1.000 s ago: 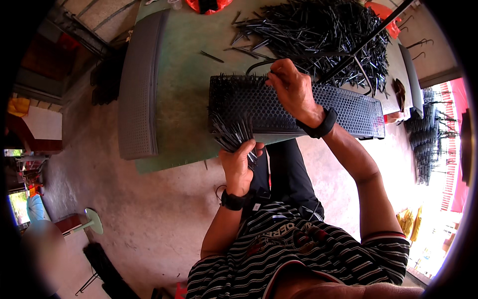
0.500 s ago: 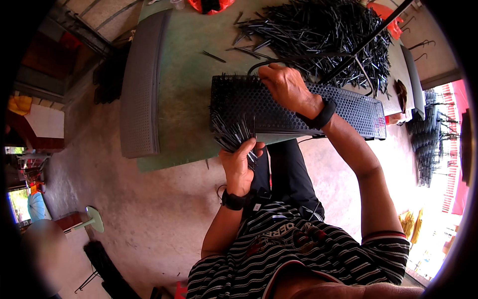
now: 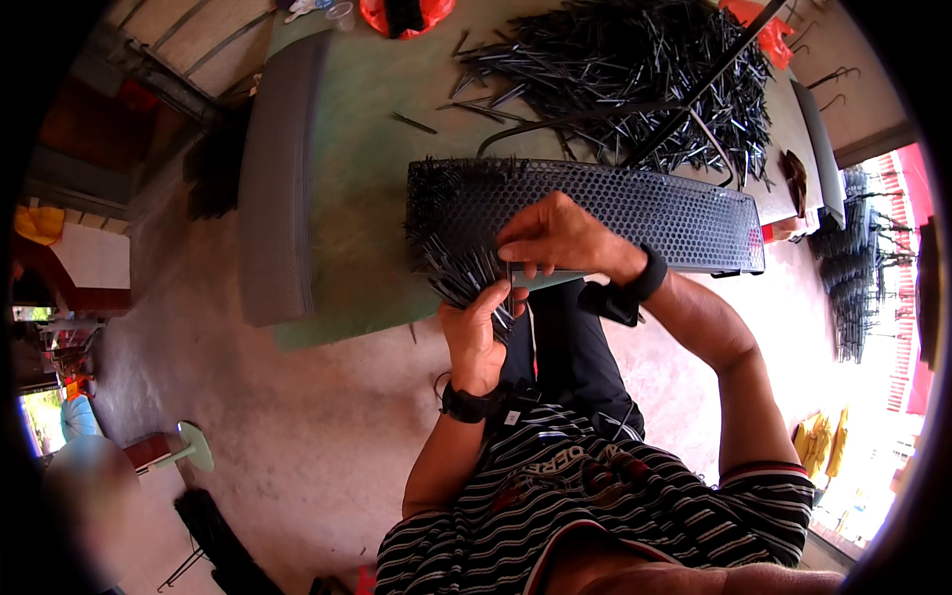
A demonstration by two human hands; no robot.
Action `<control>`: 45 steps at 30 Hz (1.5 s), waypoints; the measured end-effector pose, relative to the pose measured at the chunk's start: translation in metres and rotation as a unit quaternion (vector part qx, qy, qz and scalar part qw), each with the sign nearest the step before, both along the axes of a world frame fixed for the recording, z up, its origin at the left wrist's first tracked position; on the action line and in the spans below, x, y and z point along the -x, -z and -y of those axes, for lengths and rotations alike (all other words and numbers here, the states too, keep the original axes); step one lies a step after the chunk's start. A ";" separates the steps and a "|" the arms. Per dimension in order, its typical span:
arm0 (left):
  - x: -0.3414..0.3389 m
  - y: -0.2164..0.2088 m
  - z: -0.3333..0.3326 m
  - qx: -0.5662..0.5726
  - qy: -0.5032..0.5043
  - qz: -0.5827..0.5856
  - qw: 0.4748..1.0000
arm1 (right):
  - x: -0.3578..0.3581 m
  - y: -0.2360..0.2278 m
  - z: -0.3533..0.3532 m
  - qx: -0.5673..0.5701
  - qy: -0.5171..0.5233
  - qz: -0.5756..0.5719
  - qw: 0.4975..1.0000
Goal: The person picks up thin black bristles from a pile on a table and inserts them one by one into the holes of a perforated metal base. The person holds a bundle of bristles in the left hand and uses the right hand to place each bristle into the base, gradually filling the holes.
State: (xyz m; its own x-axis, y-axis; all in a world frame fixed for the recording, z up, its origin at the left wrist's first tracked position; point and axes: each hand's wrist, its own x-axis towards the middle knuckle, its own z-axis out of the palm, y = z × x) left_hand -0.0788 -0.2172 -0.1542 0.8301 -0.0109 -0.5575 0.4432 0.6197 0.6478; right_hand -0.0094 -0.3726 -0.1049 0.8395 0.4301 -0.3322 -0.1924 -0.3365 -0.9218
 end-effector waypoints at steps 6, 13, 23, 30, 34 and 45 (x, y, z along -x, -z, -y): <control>0.000 0.002 0.006 -0.020 0.007 0.019 1.000 | -0.007 -0.005 0.009 -0.005 0.225 0.229 0.947; -0.003 -0.003 0.003 -0.008 -0.006 0.010 1.000 | -0.036 0.015 0.019 0.062 0.222 0.396 0.889; -0.001 0.004 -0.003 0.008 -0.005 0.019 1.000 | -0.047 0.024 0.015 0.107 0.187 0.434 0.875; 0.001 0.004 -0.002 0.008 0.006 0.008 1.000 | -0.049 0.037 0.025 0.271 0.041 0.489 0.828; 0.000 0.001 -0.004 0.021 0.032 0.013 0.999 | -0.020 0.031 0.017 0.064 0.036 0.262 0.962; 0.002 -0.005 0.011 0.001 0.103 0.045 0.994 | 0.012 0.029 0.017 -0.230 0.217 -0.222 0.922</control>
